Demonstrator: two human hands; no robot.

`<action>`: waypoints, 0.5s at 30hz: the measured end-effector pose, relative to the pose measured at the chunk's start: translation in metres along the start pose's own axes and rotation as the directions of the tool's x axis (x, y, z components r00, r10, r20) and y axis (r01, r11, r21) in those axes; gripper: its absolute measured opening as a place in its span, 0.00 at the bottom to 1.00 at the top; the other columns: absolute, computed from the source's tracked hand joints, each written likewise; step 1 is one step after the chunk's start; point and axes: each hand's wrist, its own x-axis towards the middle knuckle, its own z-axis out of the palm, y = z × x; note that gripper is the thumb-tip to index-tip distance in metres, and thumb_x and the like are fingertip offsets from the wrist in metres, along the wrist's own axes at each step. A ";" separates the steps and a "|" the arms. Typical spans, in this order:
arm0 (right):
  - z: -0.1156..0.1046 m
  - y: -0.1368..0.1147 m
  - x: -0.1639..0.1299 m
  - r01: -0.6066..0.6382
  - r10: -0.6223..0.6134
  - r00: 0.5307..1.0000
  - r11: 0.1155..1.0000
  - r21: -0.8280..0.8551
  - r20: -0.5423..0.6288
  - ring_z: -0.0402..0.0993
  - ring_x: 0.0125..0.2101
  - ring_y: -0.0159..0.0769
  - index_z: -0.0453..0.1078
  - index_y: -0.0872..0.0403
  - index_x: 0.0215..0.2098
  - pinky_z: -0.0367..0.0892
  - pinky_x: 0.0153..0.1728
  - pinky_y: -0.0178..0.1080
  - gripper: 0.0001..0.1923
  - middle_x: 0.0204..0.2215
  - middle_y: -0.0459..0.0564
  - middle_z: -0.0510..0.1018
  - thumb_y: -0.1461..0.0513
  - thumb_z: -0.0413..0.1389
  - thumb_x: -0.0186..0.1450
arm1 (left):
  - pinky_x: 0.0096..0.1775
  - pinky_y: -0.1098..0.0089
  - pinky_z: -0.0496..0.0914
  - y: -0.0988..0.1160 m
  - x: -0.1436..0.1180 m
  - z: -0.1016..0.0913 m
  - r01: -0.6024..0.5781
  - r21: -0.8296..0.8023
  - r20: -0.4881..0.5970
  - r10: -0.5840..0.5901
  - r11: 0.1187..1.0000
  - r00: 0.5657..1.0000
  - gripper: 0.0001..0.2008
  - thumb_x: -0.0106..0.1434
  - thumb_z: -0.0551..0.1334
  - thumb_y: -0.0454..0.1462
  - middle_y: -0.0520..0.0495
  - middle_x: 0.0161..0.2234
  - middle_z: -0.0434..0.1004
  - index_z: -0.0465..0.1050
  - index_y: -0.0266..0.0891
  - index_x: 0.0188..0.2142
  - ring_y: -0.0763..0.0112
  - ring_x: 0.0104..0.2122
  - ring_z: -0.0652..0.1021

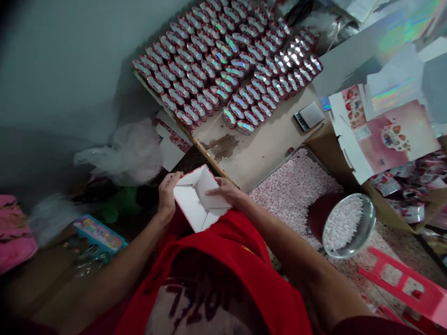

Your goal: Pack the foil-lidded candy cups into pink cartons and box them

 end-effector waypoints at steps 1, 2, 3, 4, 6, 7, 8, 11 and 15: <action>-0.005 -0.001 0.000 -0.044 0.035 0.995 0.994 0.100 0.094 0.81 0.36 0.43 0.75 0.55 0.46 0.78 0.40 0.44 0.37 0.41 0.52 0.85 0.54 0.77 0.40 | 0.33 0.71 0.68 0.003 -0.003 0.000 0.008 -0.040 0.024 -0.007 0.999 1.000 0.19 0.61 0.69 0.52 0.50 0.30 0.80 0.79 0.38 0.34 0.69 0.29 0.76; -0.009 -0.003 -0.001 -0.088 0.062 0.985 0.984 0.156 0.160 0.81 0.36 0.43 0.76 0.55 0.45 0.79 0.41 0.45 0.36 0.41 0.53 0.85 0.57 0.77 0.38 | 0.34 0.70 0.69 0.006 -0.005 0.001 0.012 -0.083 0.039 -0.008 0.996 0.999 0.18 0.61 0.69 0.51 0.49 0.31 0.81 0.78 0.38 0.33 0.68 0.29 0.77; -0.012 -0.006 -0.002 -0.118 0.080 0.977 0.976 0.184 0.199 0.81 0.36 0.43 0.76 0.55 0.44 0.79 0.41 0.45 0.36 0.40 0.53 0.86 0.61 0.77 0.37 | 0.35 0.70 0.69 0.008 -0.007 0.003 0.005 -0.120 0.042 0.000 0.993 0.999 0.17 0.62 0.68 0.50 0.48 0.31 0.82 0.78 0.38 0.32 0.68 0.30 0.78; -0.014 -0.009 -0.004 -0.131 0.086 0.972 0.970 0.204 0.217 0.82 0.36 0.43 0.77 0.55 0.44 0.80 0.41 0.45 0.36 0.40 0.53 0.86 0.63 0.77 0.36 | 0.36 0.69 0.70 0.010 -0.008 0.005 -0.017 -0.147 0.028 0.021 0.989 0.999 0.16 0.62 0.67 0.49 0.47 0.32 0.82 0.78 0.38 0.30 0.67 0.31 0.79; -0.016 -0.017 -0.008 -0.138 0.073 0.964 0.960 0.245 0.257 0.82 0.36 0.43 0.77 0.56 0.44 0.80 0.42 0.44 0.35 0.40 0.53 0.86 0.65 0.76 0.36 | 0.40 0.68 0.72 0.013 -0.007 0.009 -0.064 -0.177 -0.005 0.064 0.982 0.998 0.16 0.64 0.65 0.48 0.46 0.32 0.83 0.78 0.38 0.28 0.65 0.34 0.80; -0.016 -0.021 -0.010 -0.139 0.061 0.958 0.955 0.264 0.282 0.82 0.37 0.44 0.77 0.56 0.44 0.81 0.42 0.45 0.35 0.40 0.54 0.87 0.66 0.76 0.36 | 0.41 0.67 0.73 0.014 -0.006 0.009 -0.081 -0.174 -0.008 0.081 0.981 0.997 0.17 0.65 0.64 0.48 0.46 0.33 0.83 0.78 0.38 0.28 0.65 0.35 0.80; -0.015 -0.026 -0.013 -0.136 0.047 0.951 0.951 0.278 0.305 0.82 0.37 0.44 0.77 0.56 0.44 0.81 0.43 0.45 0.35 0.41 0.54 0.87 0.66 0.76 0.37 | 0.42 0.67 0.73 0.015 -0.004 0.009 -0.091 -0.167 -0.002 0.092 0.982 0.996 0.17 0.65 0.64 0.48 0.45 0.34 0.83 0.79 0.38 0.28 0.65 0.35 0.80; -0.012 -0.035 -0.023 -0.101 0.011 0.958 0.948 0.303 0.286 0.83 0.37 0.44 0.76 0.56 0.47 0.81 0.43 0.46 0.36 0.42 0.55 0.86 0.65 0.77 0.40 | 0.42 0.68 0.73 0.018 -0.002 0.008 -0.065 -0.193 0.059 0.078 0.979 0.995 0.17 0.64 0.65 0.49 0.45 0.37 0.84 0.79 0.38 0.30 0.65 0.36 0.81; -0.014 -0.041 -0.059 -0.045 -0.045 0.977 0.910 0.412 0.206 0.83 0.35 0.40 0.75 0.55 0.51 0.80 0.40 0.41 0.37 0.41 0.53 0.86 0.60 0.77 0.43 | 0.41 0.67 0.72 0.036 -0.017 0.017 -0.058 -0.175 0.098 0.076 0.983 0.992 0.15 0.64 0.67 0.47 0.47 0.33 0.83 0.77 0.39 0.29 0.66 0.34 0.80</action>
